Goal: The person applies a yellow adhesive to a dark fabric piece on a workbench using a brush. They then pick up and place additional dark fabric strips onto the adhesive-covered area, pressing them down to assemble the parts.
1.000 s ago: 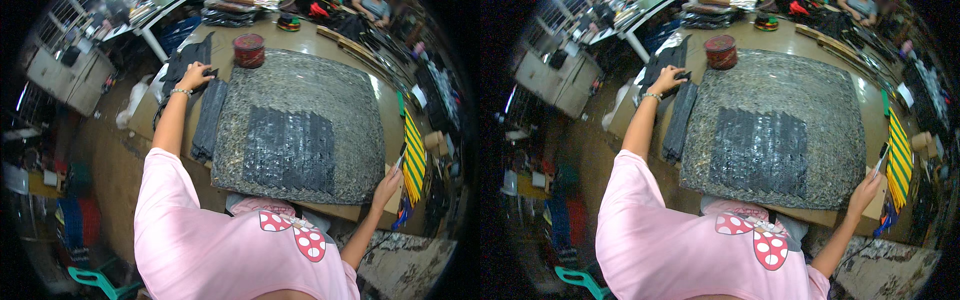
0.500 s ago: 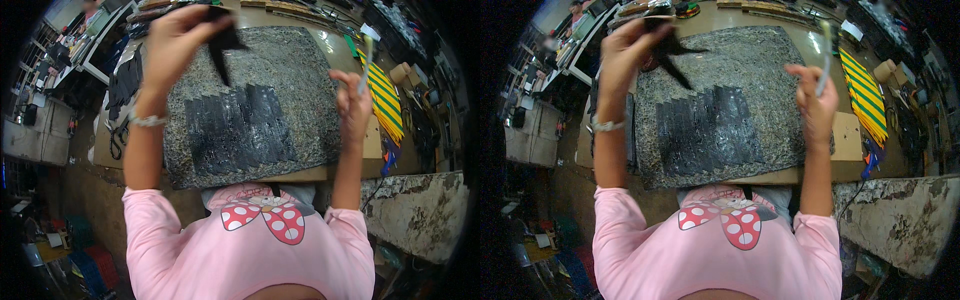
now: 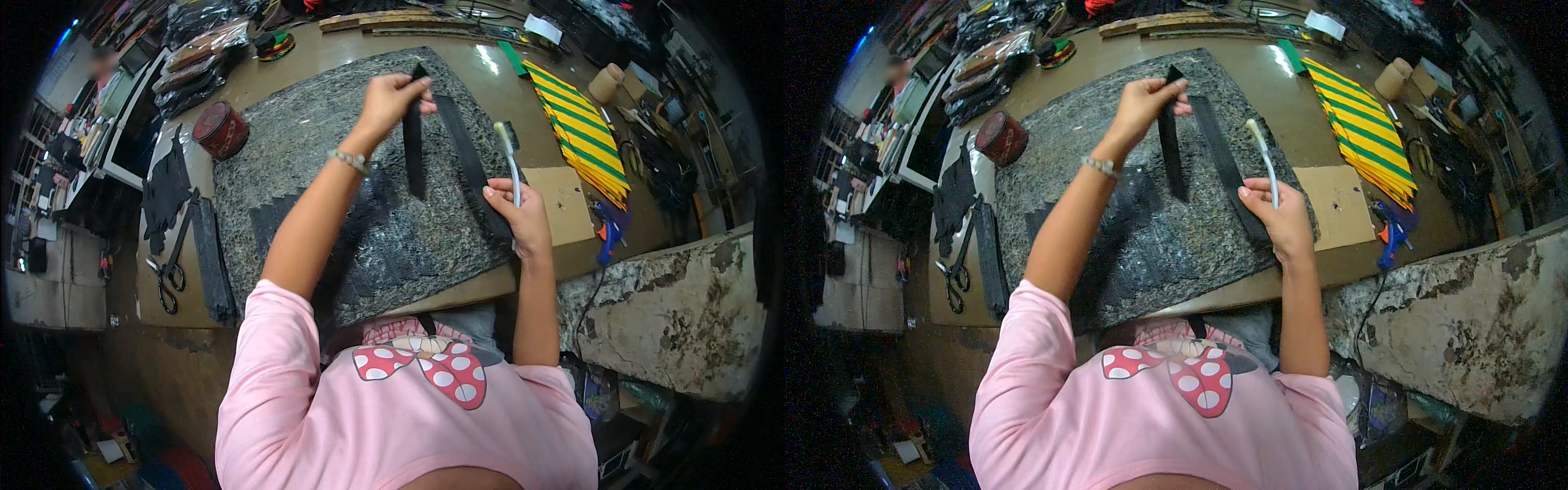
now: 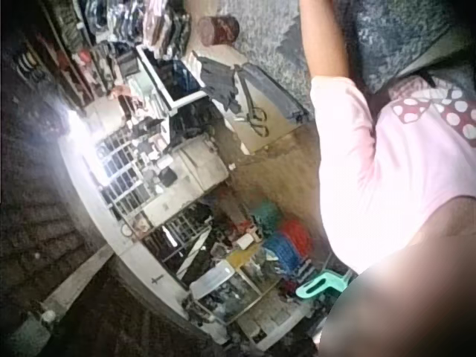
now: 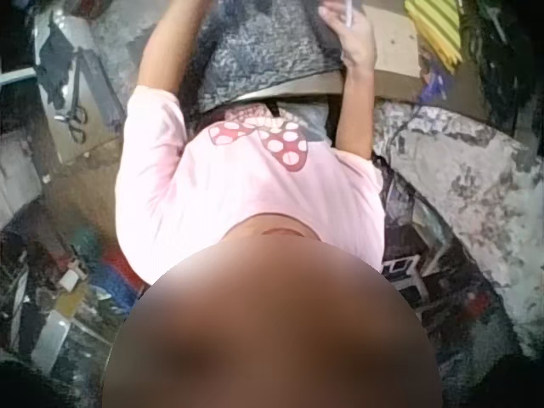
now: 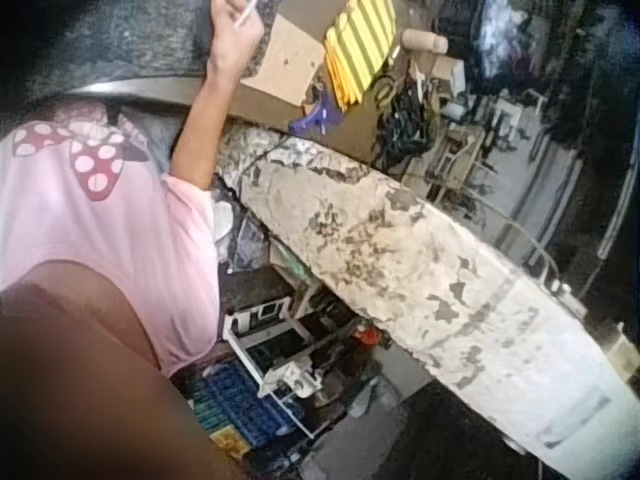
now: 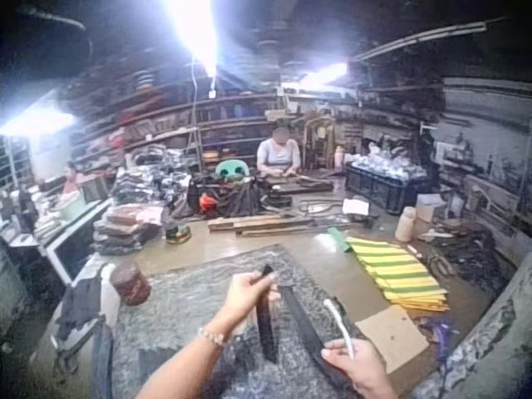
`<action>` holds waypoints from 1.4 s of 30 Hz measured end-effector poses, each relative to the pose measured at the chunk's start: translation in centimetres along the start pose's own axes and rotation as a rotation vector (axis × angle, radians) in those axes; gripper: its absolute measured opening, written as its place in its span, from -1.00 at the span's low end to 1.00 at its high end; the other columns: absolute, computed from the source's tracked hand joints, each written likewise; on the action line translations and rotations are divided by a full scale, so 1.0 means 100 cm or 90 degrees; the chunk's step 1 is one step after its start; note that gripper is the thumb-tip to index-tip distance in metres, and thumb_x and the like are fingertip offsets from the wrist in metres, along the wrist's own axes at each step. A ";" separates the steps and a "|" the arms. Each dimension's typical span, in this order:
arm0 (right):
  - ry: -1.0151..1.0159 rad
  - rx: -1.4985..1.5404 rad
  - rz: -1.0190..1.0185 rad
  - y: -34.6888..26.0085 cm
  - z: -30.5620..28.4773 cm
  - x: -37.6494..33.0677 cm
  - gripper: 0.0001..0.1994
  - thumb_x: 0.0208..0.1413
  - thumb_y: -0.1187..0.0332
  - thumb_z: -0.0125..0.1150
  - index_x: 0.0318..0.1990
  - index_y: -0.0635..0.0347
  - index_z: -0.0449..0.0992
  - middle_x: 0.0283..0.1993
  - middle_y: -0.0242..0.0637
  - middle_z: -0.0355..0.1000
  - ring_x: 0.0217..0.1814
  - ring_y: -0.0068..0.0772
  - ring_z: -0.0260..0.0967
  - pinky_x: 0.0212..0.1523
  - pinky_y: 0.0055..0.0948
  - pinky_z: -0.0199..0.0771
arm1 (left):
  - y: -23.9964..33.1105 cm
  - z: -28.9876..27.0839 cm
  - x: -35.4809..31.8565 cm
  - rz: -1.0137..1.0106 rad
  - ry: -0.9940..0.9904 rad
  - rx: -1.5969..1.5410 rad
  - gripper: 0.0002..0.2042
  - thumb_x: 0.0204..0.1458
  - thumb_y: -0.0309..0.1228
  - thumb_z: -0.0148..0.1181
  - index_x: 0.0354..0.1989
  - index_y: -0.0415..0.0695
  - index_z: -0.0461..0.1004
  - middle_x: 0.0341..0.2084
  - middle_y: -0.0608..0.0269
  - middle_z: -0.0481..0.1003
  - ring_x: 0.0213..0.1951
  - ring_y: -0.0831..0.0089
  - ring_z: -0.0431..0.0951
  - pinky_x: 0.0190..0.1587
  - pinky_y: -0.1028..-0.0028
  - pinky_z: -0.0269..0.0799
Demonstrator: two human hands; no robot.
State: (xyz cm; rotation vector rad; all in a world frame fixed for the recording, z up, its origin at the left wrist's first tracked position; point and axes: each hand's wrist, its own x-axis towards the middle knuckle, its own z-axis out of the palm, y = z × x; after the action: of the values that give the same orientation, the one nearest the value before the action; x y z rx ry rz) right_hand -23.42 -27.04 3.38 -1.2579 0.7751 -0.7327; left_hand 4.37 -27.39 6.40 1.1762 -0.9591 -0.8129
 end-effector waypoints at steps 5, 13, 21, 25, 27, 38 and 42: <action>0.055 -0.046 0.038 0.016 -0.035 -0.004 -0.77 0.05 0.47 0.30 -0.14 0.36 0.50 -0.36 -0.42 0.50 -0.36 -0.73 0.40 -0.27 -0.75 0.37 | -0.016 -0.044 0.063 0.176 0.153 0.542 -0.52 0.01 -0.07 0.27 -0.16 -0.33 0.51 -0.32 -0.12 0.56 -0.12 0.14 0.58 -0.10 0.25 0.49; 0.058 -0.077 0.030 0.032 -0.034 -0.011 -0.73 0.07 0.46 0.29 -0.09 0.38 0.49 -0.32 -0.44 0.49 -0.32 -0.75 0.38 -0.22 -0.76 0.35 | -0.069 0.021 0.001 0.177 -0.248 0.695 -0.42 -0.02 0.24 0.08 -0.01 0.07 0.55 0.14 0.07 0.35 0.25 -0.01 0.17 0.25 -0.02 0.00; 0.034 -0.103 0.046 0.036 -0.011 -0.036 -0.70 0.08 0.45 0.28 -0.04 0.36 0.48 -0.36 -0.53 0.44 -0.34 -0.81 0.29 -0.26 -0.79 0.27 | -0.041 -0.002 -0.014 0.090 -0.350 0.284 -0.79 0.04 -0.35 0.27 -0.20 -0.20 0.56 -0.31 0.30 0.58 -0.22 0.54 0.54 -0.10 0.53 0.44; 0.014 -0.142 -0.003 0.042 0.013 -0.046 -0.71 0.08 0.41 0.28 -0.05 0.31 0.50 -0.48 -0.61 0.37 -0.48 -0.85 0.12 -0.46 -0.75 0.10 | -0.013 -0.048 -0.011 -0.017 -0.242 0.360 -0.78 0.01 -0.42 0.29 -0.18 -0.24 0.58 -0.34 0.28 0.59 -0.29 0.56 0.56 -0.15 0.56 0.47; 0.029 -0.209 -0.012 0.046 0.026 -0.051 -0.74 0.06 0.38 0.29 -0.09 0.25 0.54 -0.51 -0.57 0.40 -0.53 -0.82 0.12 -0.52 -0.69 0.11 | -0.013 -0.062 -0.025 -0.045 -0.268 0.415 -0.77 0.01 -0.39 0.30 -0.19 -0.23 0.58 -0.35 0.29 0.59 -0.28 0.58 0.55 -0.14 0.55 0.47; -0.005 -0.433 -0.064 0.040 0.047 -0.089 -0.81 0.05 0.36 0.25 -0.26 0.29 0.51 -0.52 -0.11 0.42 -0.51 -0.09 0.40 -0.44 -0.30 0.37 | -0.020 -0.062 -0.065 0.015 -0.212 0.540 -0.74 -0.12 -0.40 0.39 -0.24 -0.21 0.59 -0.45 0.23 0.59 -0.36 0.53 0.57 -0.22 0.49 0.47; 0.009 -0.416 -0.089 0.043 0.049 -0.091 -0.81 0.05 0.37 0.24 -0.24 0.30 0.51 -0.51 -0.11 0.43 -0.50 -0.11 0.40 -0.43 -0.29 0.37 | -0.021 -0.061 -0.066 0.004 -0.213 0.550 -0.74 -0.12 -0.40 0.39 -0.24 -0.21 0.59 -0.44 0.24 0.59 -0.35 0.53 0.56 -0.22 0.49 0.47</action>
State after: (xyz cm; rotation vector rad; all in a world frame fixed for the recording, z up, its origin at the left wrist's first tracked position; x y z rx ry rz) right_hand -24.12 -16.18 0.78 -1.9102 0.9867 -0.6164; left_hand 7.44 -19.58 2.55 1.7949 -1.6827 -0.5986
